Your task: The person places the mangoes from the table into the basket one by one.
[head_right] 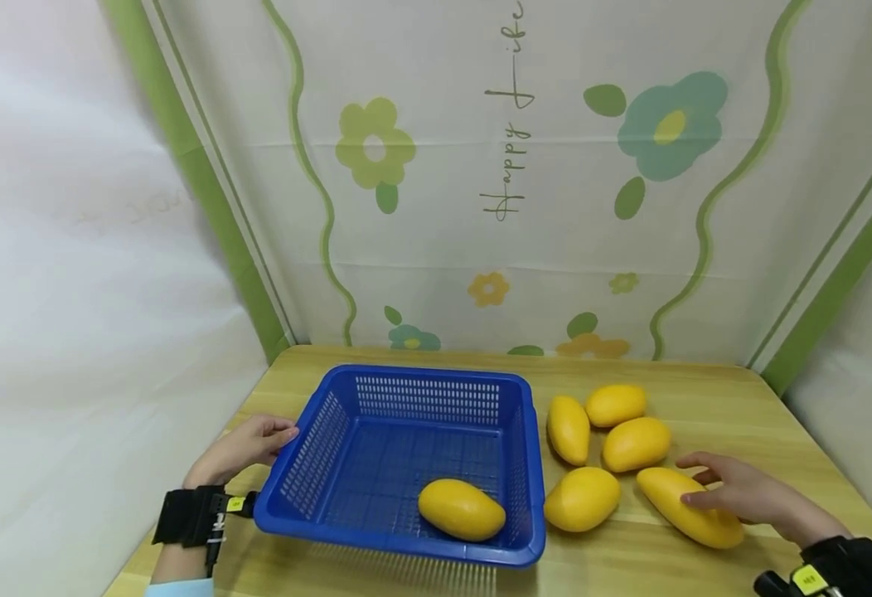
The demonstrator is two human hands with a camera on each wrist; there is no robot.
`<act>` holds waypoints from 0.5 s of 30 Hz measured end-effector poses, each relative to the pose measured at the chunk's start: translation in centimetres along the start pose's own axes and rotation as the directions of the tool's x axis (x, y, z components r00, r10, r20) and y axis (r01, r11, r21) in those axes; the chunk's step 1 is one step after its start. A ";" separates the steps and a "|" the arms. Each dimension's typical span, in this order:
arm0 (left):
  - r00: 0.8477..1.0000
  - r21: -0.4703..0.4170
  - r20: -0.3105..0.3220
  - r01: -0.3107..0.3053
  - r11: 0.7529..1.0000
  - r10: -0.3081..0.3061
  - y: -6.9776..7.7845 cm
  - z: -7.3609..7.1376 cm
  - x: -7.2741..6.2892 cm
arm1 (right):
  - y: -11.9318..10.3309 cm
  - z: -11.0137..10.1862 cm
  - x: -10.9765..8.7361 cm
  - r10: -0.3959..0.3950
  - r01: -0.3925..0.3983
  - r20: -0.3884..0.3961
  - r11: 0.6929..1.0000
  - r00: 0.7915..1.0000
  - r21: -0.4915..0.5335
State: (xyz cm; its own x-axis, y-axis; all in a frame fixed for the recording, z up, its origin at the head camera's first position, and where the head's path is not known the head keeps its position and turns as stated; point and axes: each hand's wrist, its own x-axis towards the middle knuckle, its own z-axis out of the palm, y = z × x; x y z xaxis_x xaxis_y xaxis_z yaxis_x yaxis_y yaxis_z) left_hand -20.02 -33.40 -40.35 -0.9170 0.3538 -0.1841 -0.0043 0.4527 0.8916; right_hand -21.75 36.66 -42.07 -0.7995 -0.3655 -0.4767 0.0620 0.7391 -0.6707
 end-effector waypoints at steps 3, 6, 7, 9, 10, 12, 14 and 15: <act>1.000 -0.006 0.003 0.006 1.000 -0.006 -0.2 0.1 -0.5 | -0.1 0.5 0.2 0.031 -0.031 0.005 0.999 1.000 0.020; 1.000 -0.016 0.007 0.008 1.000 -0.008 -0.2 0.1 -0.6 | -0.3 0.8 0.1 0.063 -0.064 0.007 0.997 0.998 0.036; 1.000 -0.020 0.009 0.009 1.000 -0.009 -0.2 0.1 -0.6 | -0.3 0.9 0.0 0.071 -0.071 0.003 0.997 0.997 0.039; 1.000 -0.031 0.015 0.011 0.999 -0.010 -0.3 0.2 -0.6 | -0.3 1.0 -0.1 0.082 -0.082 0.003 0.996 0.997 0.041; 1.000 -0.039 0.018 0.012 0.999 -0.011 -0.3 0.2 -0.5 | -0.3 1.1 -0.1 0.082 -0.082 0.004 0.996 0.997 0.041; 1.000 -0.050 0.027 0.013 0.999 -0.012 -0.4 0.2 -0.6 | -0.3 1.3 -0.1 0.087 -0.087 0.004 0.996 0.996 0.034; 0.999 -0.054 0.032 0.016 0.998 -0.014 -0.4 0.1 -0.5 | -0.2 1.4 -0.1 0.094 -0.094 0.002 0.995 0.996 0.025; 0.999 -0.054 0.033 0.016 0.998 -0.014 -0.4 0.1 -0.5 | -0.2 1.5 0.0 0.101 -0.101 -0.002 0.995 0.995 0.020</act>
State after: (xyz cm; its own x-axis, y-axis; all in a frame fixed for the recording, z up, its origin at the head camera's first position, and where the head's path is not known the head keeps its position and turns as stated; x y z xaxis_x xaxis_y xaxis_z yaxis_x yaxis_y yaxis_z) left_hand -19.50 -33.68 -40.68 -0.9032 0.3741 -0.2104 -0.0406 0.4134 0.9096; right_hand -20.84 35.69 -42.77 -0.7906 -0.2877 -0.5406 0.1545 0.7604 -0.6308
